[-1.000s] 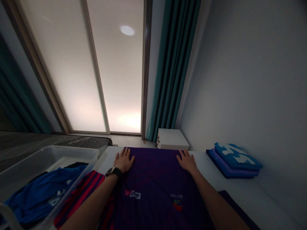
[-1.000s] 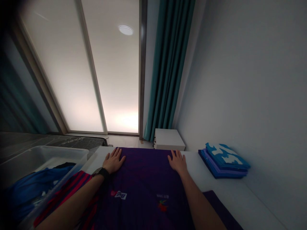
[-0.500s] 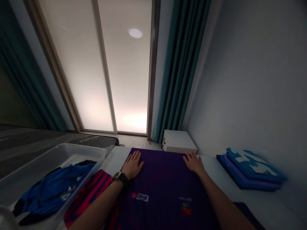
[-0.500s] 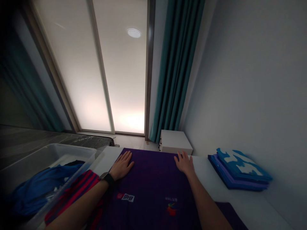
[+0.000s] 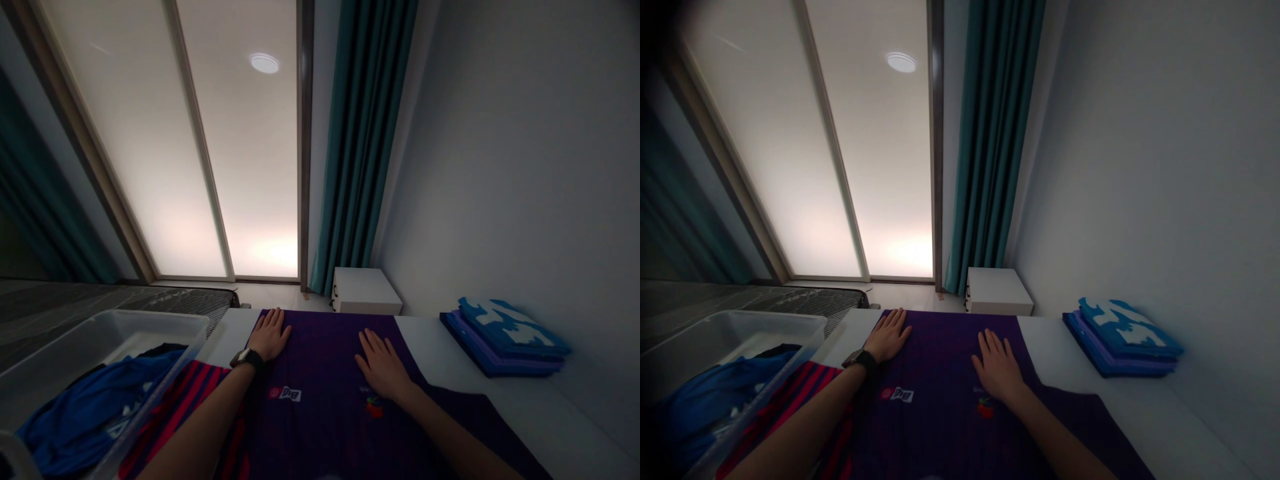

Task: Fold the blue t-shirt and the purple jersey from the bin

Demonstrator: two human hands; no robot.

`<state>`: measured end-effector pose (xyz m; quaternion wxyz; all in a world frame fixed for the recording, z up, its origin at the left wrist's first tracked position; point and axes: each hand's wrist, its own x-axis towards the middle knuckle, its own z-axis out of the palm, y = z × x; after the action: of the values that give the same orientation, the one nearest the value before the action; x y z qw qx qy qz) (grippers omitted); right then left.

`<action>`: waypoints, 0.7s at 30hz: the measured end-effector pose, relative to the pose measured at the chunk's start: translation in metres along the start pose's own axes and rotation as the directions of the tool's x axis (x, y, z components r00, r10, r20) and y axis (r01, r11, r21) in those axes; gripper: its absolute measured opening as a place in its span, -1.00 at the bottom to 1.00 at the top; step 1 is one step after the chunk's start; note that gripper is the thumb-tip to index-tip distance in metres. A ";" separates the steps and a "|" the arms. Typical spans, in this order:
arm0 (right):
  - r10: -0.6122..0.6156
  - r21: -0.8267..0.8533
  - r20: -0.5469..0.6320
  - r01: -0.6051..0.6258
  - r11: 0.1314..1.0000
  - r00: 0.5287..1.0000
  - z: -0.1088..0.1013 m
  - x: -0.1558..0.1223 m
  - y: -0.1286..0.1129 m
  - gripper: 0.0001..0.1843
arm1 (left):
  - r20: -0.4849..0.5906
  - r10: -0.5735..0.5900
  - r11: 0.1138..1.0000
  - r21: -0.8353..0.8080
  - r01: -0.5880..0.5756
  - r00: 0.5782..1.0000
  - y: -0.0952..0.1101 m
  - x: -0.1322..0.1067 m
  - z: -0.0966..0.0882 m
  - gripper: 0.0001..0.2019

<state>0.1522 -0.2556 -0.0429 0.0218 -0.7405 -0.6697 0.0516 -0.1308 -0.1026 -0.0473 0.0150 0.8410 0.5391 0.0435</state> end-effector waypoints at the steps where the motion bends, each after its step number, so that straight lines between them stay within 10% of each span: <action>1: -0.003 0.017 0.017 0.003 1.000 1.000 0.002 -0.009 -0.005 -0.23 | 0.003 0.010 1.000 -0.003 -0.010 1.000 -0.002 0.003 0.000 -0.37; 9: -0.018 0.012 -0.028 0.018 1.000 0.999 0.006 -0.019 -0.011 -0.21 | -0.019 0.035 0.999 -0.009 -0.035 0.999 0.000 0.003 -0.009 -0.38; 21: -0.044 0.002 -0.011 0.044 0.999 0.999 0.006 0.017 0.006 -0.22 | -0.033 0.152 0.986 -0.065 -0.154 0.988 0.039 -0.074 -0.006 -0.41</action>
<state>0.1589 -0.2392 -0.0501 0.0274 -0.7258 -0.6857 0.0478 -0.1263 -0.1862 -0.0428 0.0326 0.8782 0.4714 0.0745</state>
